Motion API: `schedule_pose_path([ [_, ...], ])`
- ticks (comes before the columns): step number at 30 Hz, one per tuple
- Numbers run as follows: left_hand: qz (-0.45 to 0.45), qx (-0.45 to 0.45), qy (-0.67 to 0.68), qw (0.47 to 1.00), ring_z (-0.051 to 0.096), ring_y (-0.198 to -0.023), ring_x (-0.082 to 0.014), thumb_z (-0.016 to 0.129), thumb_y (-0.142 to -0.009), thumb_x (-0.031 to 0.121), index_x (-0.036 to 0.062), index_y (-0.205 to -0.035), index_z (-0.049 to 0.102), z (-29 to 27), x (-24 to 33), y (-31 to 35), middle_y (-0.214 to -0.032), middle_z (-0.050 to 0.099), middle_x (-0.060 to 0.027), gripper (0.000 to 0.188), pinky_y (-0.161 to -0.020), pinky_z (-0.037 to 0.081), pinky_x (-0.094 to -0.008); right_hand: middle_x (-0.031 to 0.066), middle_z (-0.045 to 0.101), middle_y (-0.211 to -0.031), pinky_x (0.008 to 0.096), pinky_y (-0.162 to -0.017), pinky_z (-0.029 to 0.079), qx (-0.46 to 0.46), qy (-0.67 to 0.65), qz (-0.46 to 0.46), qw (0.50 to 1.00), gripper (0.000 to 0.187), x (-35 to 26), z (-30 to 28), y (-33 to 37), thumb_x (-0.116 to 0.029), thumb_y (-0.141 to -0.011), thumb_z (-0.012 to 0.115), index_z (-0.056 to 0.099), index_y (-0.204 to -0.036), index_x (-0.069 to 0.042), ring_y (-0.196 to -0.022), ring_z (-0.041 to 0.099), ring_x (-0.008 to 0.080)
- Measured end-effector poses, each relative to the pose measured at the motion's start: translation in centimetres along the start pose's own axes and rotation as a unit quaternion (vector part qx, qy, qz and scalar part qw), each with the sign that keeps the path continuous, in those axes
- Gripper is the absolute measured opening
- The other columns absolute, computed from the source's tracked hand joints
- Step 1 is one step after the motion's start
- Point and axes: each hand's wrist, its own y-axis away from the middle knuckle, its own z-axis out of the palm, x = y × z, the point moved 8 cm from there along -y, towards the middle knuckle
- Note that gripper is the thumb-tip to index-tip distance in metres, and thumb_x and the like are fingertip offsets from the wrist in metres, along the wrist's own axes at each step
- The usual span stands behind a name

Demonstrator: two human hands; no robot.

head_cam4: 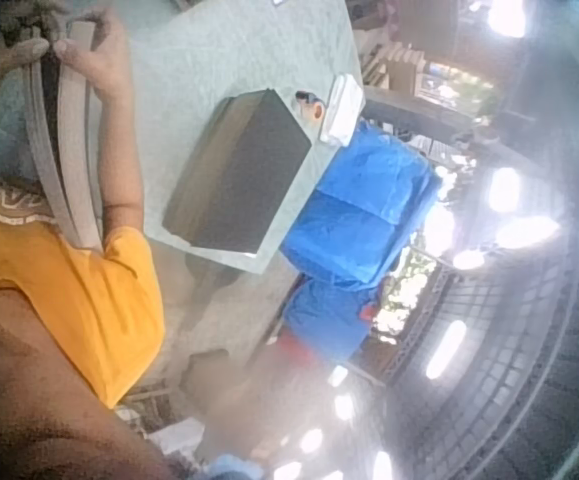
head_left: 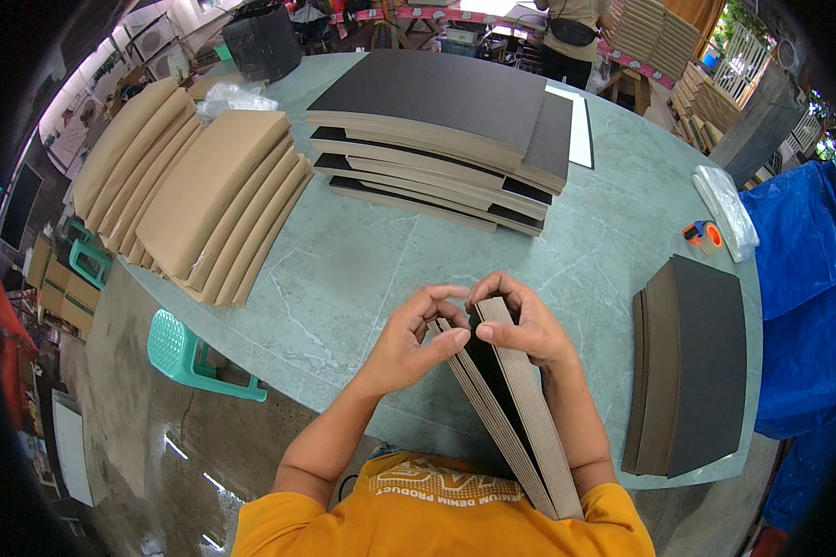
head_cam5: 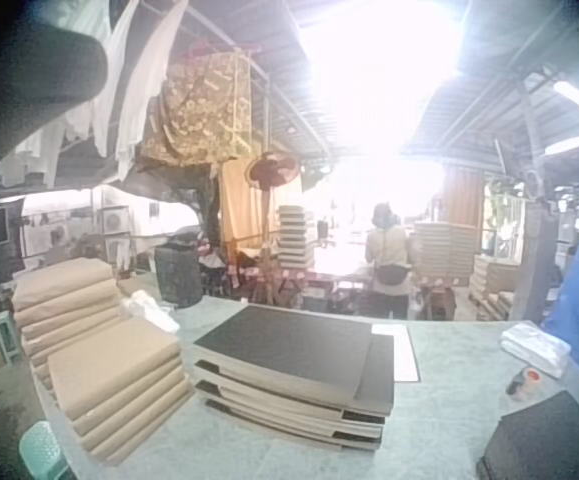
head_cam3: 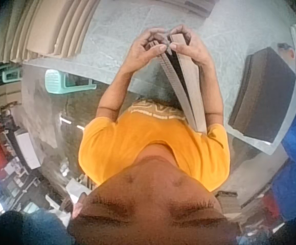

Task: The person stacks grey boards onto a central pile on a table. The person picks up individual boards from one pile and aligns them carefully with the growing stack, ensuring the edges are flush.

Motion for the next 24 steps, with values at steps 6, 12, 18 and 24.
schedule_pose_path([
  [6,0.003,-0.044,-0.074,0.996,0.053,-0.088,-0.0120,0.056,-0.081,0.013,0.0021,-0.118,0.052,0.0,-0.8,0.1,-0.094,0.059,-0.0061,0.039,-0.080,0.042,-0.0256,0.0050,0.053,-0.090,0.0277,-0.078,0.038,0.022,-0.009,-0.003,1.000,0.042,-0.2,0.2,0.0,-0.029,-0.062,0.074,0.053,-0.090,-0.005,-0.085,0.050,0.0139],
  [12,-0.004,-0.032,-0.059,0.998,0.051,-0.078,-0.0080,0.058,-0.080,0.016,0.0040,-0.115,0.055,-0.1,-0.5,0.1,-0.087,0.058,-0.0032,0.038,-0.066,0.043,-0.0207,0.0042,0.054,-0.090,0.0265,-0.076,0.038,0.036,0.005,0.007,0.999,0.042,-0.3,-0.7,0.2,-0.030,-0.062,0.073,0.053,-0.090,-0.006,-0.084,0.049,0.0135],
  [18,0.011,-0.031,-0.037,0.999,0.052,-0.078,-0.0084,0.059,-0.080,0.016,0.0031,-0.114,0.055,-0.2,-0.5,0.2,-0.088,0.058,-0.0035,0.037,-0.065,0.044,-0.0217,0.0032,0.054,-0.083,0.0248,-0.071,0.039,0.043,0.012,-0.018,0.999,0.040,-0.7,-1.0,0.3,-0.030,-0.062,0.070,0.054,-0.089,-0.006,-0.077,0.050,0.0121],
  [24,0.004,-0.003,-0.005,1.000,0.054,-0.081,-0.0101,0.059,-0.080,0.016,0.0032,-0.118,0.051,-0.2,-0.7,0.2,-0.091,0.058,-0.0056,0.041,-0.068,0.044,-0.0222,0.0004,0.054,-0.076,0.0232,-0.064,0.039,0.040,0.034,0.007,0.999,0.040,-1.1,-0.6,0.3,-0.030,-0.061,0.070,0.057,-0.089,-0.005,-0.069,0.050,0.0098],
])
